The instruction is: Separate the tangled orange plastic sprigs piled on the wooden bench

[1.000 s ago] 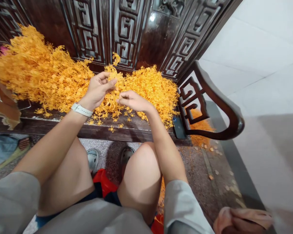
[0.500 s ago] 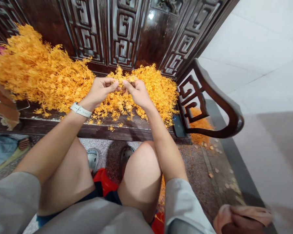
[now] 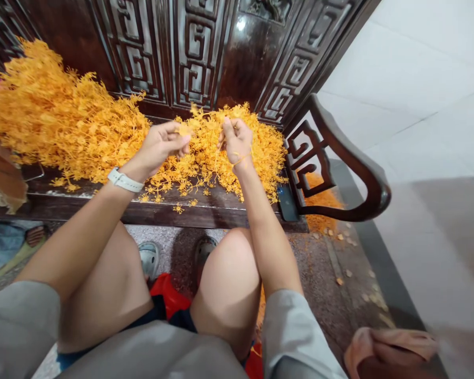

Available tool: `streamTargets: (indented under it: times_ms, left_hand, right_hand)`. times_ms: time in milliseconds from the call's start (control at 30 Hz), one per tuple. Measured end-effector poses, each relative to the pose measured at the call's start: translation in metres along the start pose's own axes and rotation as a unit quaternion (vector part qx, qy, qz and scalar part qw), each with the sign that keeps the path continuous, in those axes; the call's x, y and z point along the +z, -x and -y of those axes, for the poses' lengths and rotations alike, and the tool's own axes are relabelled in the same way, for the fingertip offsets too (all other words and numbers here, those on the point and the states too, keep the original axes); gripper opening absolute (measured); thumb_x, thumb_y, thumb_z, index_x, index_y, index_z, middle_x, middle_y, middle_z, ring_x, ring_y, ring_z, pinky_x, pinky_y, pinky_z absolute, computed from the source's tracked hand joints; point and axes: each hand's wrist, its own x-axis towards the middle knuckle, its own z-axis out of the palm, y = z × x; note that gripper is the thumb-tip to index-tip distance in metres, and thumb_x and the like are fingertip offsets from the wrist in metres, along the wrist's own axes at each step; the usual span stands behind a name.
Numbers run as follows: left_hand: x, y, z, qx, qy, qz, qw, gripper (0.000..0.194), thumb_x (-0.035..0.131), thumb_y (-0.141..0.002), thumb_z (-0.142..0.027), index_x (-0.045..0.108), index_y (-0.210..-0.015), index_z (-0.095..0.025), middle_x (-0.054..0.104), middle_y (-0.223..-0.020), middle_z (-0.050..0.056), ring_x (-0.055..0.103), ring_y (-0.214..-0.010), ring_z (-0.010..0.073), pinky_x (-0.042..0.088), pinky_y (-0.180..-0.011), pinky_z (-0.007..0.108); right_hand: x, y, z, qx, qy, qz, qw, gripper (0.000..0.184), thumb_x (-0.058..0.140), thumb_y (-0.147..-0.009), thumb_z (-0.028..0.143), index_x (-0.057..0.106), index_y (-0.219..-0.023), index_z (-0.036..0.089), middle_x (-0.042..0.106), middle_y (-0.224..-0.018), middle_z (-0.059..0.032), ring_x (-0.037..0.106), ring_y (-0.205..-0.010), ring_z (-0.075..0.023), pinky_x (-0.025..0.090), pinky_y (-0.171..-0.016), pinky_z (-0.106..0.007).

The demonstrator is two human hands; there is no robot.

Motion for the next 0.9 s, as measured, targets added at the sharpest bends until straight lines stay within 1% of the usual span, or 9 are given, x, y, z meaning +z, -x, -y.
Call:
streamTargets:
  times_ms: [67,167,300,400,467,533,600,733,900]
  left_hand:
    - [-0.007,-0.007,0.013,-0.034,-0.072,-0.056,0.995,0.029,0.078,-0.09,-0.03,0.072,-0.116,-0.019,0.076,-0.1,0.009,0.069,-0.077,0.0159,0.056,-0.071,0.03]
    - [-0.014,-0.009,0.026,-0.078,-0.204,-0.061,0.974,0.05,0.085,-0.083,-0.034,0.069,-0.127,-0.017,0.073,-0.123,0.015,0.069,-0.096,0.0234,0.057,-0.087,0.038]
    - [-0.016,-0.007,0.032,-0.054,-0.259,-0.076,0.961,0.027,0.067,-0.098,-0.045,0.073,-0.092,-0.019,0.071,-0.087,0.01,0.067,-0.092,0.0264,0.054,-0.089,0.042]
    - [-0.016,-0.009,0.033,0.015,-0.23,-0.139,0.963,0.02,0.066,-0.096,-0.032,0.068,-0.078,-0.023,0.066,-0.076,0.007,0.065,-0.087,0.0256,0.052,-0.088,0.039]
    - [-0.016,-0.01,0.033,0.04,-0.193,-0.171,0.965,0.006,0.075,-0.086,-0.023,0.07,-0.088,-0.023,0.068,-0.082,0.006,0.065,-0.09,0.0243,0.051,-0.088,0.037]
    - [-0.016,-0.011,0.03,0.032,-0.143,-0.183,0.972,0.016,0.078,-0.086,-0.023,0.069,-0.099,-0.024,0.069,-0.087,0.005,0.067,-0.089,0.0219,0.052,-0.083,0.033]
    - [-0.014,-0.013,0.027,-0.002,-0.075,-0.172,0.982,0.016,0.073,-0.094,-0.036,0.068,-0.102,-0.024,0.07,-0.087,0.006,0.068,-0.084,0.0195,0.053,-0.075,0.031]
    - [-0.01,-0.013,0.019,-0.089,0.052,-0.096,0.99,0.04,0.062,-0.099,-0.061,0.068,-0.097,-0.021,0.072,-0.082,0.01,0.071,-0.075,0.019,0.054,-0.063,0.03]
    - [-0.009,-0.01,0.021,-0.106,0.068,-0.064,0.99,0.024,0.082,-0.087,-0.04,0.067,-0.092,-0.022,0.073,-0.083,0.008,0.068,-0.069,0.016,0.056,-0.064,0.032]
  right_hand:
    - [0.005,0.005,0.005,-0.007,0.003,0.022,1.0,0.057,0.067,-0.086,0.082,0.058,-0.092,0.026,0.056,-0.065,0.003,0.061,-0.056,-0.0143,0.054,-0.051,-0.03]
    - [0.012,0.01,0.011,-0.012,0.003,0.026,1.0,0.061,0.066,-0.084,0.085,0.06,-0.092,0.025,0.057,-0.064,0.0031,0.056,-0.052,-0.0133,0.054,-0.049,-0.031]
    - [0.018,0.013,0.017,0.003,0.0,0.039,0.999,0.062,0.066,-0.084,0.085,0.061,-0.1,0.025,0.056,-0.067,0.0021,0.065,-0.064,-0.0164,0.057,-0.057,-0.031]
    - [0.02,0.016,0.021,0.016,-0.001,0.045,0.999,0.061,0.067,-0.084,0.083,0.059,-0.102,0.026,0.054,-0.068,0.0021,0.065,-0.067,-0.0168,0.054,-0.056,-0.029]
    - [0.021,0.018,0.023,0.019,-0.003,0.05,0.999,0.061,0.068,-0.084,0.083,0.057,-0.099,0.025,0.053,-0.069,0.0019,0.063,-0.067,-0.0166,0.05,-0.053,-0.029]
    - [0.022,0.019,0.023,0.018,-0.006,0.056,0.998,0.061,0.069,-0.082,0.083,0.055,-0.096,0.025,0.052,-0.068,0.0021,0.061,-0.065,-0.0158,0.047,-0.051,-0.028]
    - [0.023,0.019,0.023,0.017,-0.008,0.057,0.998,0.062,0.07,-0.081,0.084,0.054,-0.094,0.025,0.052,-0.068,0.0025,0.058,-0.062,-0.0146,0.045,-0.05,-0.027]
    - [0.023,0.018,0.02,0.02,-0.019,0.061,0.998,0.063,0.069,-0.081,0.085,0.053,-0.094,0.025,0.053,-0.069,0.0026,0.06,-0.065,-0.015,0.047,-0.053,-0.027]
    - [0.026,0.022,0.022,0.033,-0.029,0.097,0.994,0.061,0.071,-0.082,0.082,0.054,-0.099,0.026,0.056,-0.07,0.0029,0.063,-0.07,-0.0167,0.054,-0.06,-0.031]
